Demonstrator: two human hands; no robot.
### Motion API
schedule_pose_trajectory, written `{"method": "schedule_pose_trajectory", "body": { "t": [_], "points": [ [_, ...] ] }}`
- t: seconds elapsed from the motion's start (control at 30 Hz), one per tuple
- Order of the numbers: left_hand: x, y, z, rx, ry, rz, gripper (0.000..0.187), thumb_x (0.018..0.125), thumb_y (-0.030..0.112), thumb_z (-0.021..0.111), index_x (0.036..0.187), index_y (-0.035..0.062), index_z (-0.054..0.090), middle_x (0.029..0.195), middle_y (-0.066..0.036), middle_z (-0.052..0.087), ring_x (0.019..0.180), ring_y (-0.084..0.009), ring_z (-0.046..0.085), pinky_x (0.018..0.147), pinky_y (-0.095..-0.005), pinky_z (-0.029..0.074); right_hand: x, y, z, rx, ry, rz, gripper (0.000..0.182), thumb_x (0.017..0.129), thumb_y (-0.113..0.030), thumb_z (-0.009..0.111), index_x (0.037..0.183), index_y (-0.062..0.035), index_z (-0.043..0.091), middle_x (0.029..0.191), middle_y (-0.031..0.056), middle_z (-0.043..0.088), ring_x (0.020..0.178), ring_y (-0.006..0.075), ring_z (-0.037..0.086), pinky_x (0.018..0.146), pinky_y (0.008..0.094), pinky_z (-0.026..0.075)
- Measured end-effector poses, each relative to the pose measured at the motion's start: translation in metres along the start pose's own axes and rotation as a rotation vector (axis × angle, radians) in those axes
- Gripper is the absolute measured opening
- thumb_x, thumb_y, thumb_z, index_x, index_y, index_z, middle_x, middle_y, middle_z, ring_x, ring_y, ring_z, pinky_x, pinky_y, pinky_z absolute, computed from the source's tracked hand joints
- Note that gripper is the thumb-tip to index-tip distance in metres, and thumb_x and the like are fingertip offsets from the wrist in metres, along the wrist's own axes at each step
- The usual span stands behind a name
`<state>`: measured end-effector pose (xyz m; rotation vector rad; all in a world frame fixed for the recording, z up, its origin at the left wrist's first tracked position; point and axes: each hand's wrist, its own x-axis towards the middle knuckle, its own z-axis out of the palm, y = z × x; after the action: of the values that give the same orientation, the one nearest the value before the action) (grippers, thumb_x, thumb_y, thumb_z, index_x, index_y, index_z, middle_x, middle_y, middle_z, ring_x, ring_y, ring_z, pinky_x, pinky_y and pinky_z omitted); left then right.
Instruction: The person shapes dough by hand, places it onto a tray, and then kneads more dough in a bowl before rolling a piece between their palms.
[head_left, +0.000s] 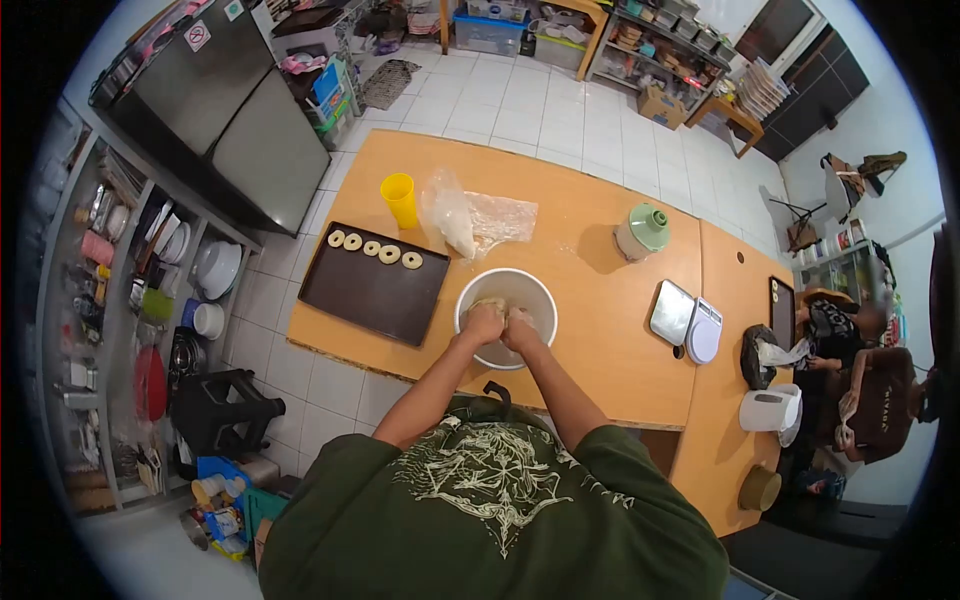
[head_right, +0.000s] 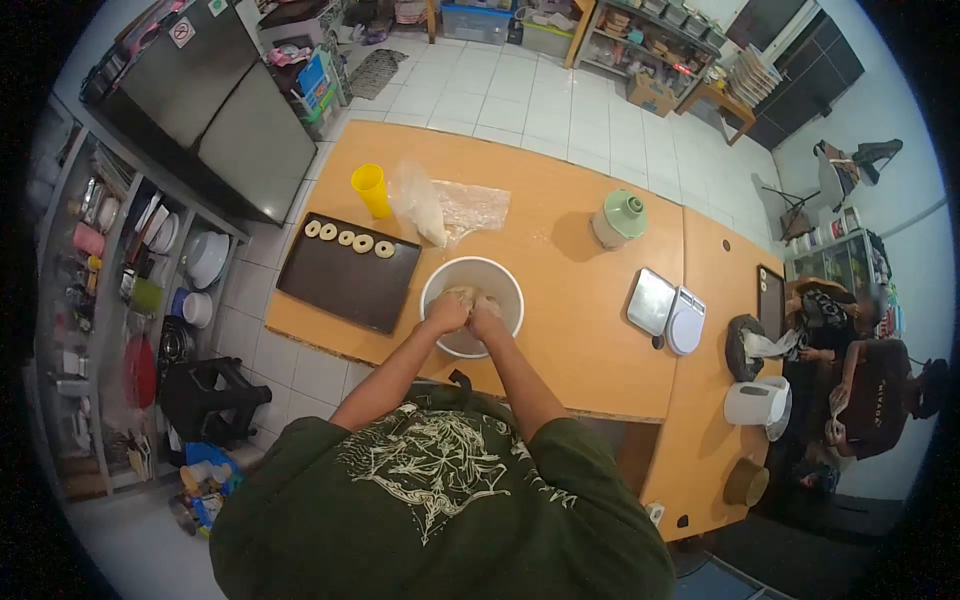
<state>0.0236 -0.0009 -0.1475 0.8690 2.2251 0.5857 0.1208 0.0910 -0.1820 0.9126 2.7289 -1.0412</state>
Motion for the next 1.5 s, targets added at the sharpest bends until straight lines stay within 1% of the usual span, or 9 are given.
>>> {"method": "schedule_pose_trajectory", "body": {
  "t": [0.07,0.3,0.5,0.6,0.8,0.87,0.93,1.07,1.5],
  "points": [
    [0.000,-0.004,0.008,-0.097,0.217,0.088,0.035,0.087,0.023,0.048,0.107,0.0020,0.068,0.108,-0.027,0.066,0.101,-0.0441,0.062,0.092,-0.0509,0.047,-0.002,-0.005,0.005,-0.002,0.106,-0.085,0.057,0.079,-0.021,0.071,0.131,-0.0046,0.051,0.123,0.0293,0.059,0.112,0.0469,0.058,0.094,0.0500,0.049],
    [-0.018,0.003,-0.009,-0.170,0.239,0.089,0.029,0.087,0.019,0.055,0.105,0.0008,0.069,0.109,-0.026,0.067,0.103,-0.0426,0.063,0.090,-0.0487,0.049,0.007,-0.004,0.016,-0.018,0.244,-0.162,0.035,0.080,-0.012,0.066,0.113,-0.0031,0.060,0.107,0.0283,0.063,0.100,0.0439,0.062,0.085,0.0529,0.051],
    [-0.025,0.005,-0.025,-0.226,0.445,0.338,0.023,0.081,0.014,0.065,0.101,0.0028,0.069,0.099,-0.019,0.068,0.098,-0.0363,0.063,0.087,-0.0450,0.049,0.031,0.030,0.049,-0.106,0.310,-0.245,0.024,0.080,-0.009,0.065,0.104,-0.0068,0.064,0.094,0.0247,0.066,0.091,0.0438,0.064,0.080,0.0527,0.051],
    [-0.029,-0.002,-0.034,-0.123,0.563,0.359,0.022,0.078,0.014,0.069,0.099,0.0063,0.070,0.096,-0.014,0.064,0.097,-0.0337,0.059,0.087,-0.0433,0.048,0.008,-0.008,0.017,-0.076,0.263,-0.100,0.022,0.085,-0.012,0.060,0.104,-0.0056,0.066,0.099,0.0176,0.069,0.094,0.0416,0.064,0.081,0.0509,0.051],
    [-0.023,-0.006,-0.033,0.051,0.541,0.448,0.024,0.075,0.014,0.072,0.099,0.0104,0.069,0.102,-0.011,0.059,0.100,-0.0331,0.055,0.087,-0.0461,0.045,0.023,0.002,0.009,-0.157,0.098,-0.156,0.038,0.080,-0.008,0.066,0.118,-0.0094,0.066,0.097,0.0244,0.069,0.096,0.0387,0.067,0.083,0.0481,0.053],
    [-0.027,-0.005,-0.034,0.114,0.732,0.463,0.030,0.075,0.010,0.070,0.105,0.0087,0.066,0.110,-0.014,0.055,0.103,-0.0333,0.053,0.087,-0.0460,0.044,0.020,0.004,0.004,-0.159,0.009,-0.090,0.039,0.082,-0.011,0.065,0.121,-0.0101,0.065,0.104,0.0238,0.068,0.098,0.0411,0.065,0.085,0.0491,0.052],
    [-0.025,-0.008,-0.036,0.026,0.717,0.414,0.037,0.076,0.009,0.069,0.112,0.0079,0.063,0.112,-0.016,0.054,0.104,-0.0348,0.053,0.090,-0.0450,0.043,0.018,0.001,0.006,-0.156,-0.076,-0.033,0.039,0.083,-0.014,0.064,0.123,-0.0109,0.063,0.111,0.0233,0.067,0.100,0.0435,0.063,0.087,0.0500,0.051],
    [-0.009,-0.031,-0.032,-0.169,0.634,0.352,0.045,0.084,0.006,0.061,0.128,0.0040,0.050,0.114,-0.022,0.053,0.108,-0.0401,0.052,0.090,-0.0482,0.044,0.009,-0.009,0.012,-0.181,0.160,0.023,0.040,0.084,-0.020,0.067,0.123,-0.0138,0.063,0.107,0.0223,0.067,0.099,0.0402,0.065,0.085,0.0480,0.053],
    [0.007,-0.052,-0.019,-0.278,0.572,0.251,0.024,0.089,0.009,0.057,0.112,0.0015,0.052,0.107,-0.023,0.057,0.100,-0.0421,0.057,0.084,-0.0502,0.045,0.023,-0.020,0.016,-0.251,0.110,0.008,0.029,0.081,-0.017,0.067,0.107,-0.0052,0.066,0.107,0.0253,0.065,0.097,0.0419,0.065,0.084,0.0513,0.052]
  ]
}}
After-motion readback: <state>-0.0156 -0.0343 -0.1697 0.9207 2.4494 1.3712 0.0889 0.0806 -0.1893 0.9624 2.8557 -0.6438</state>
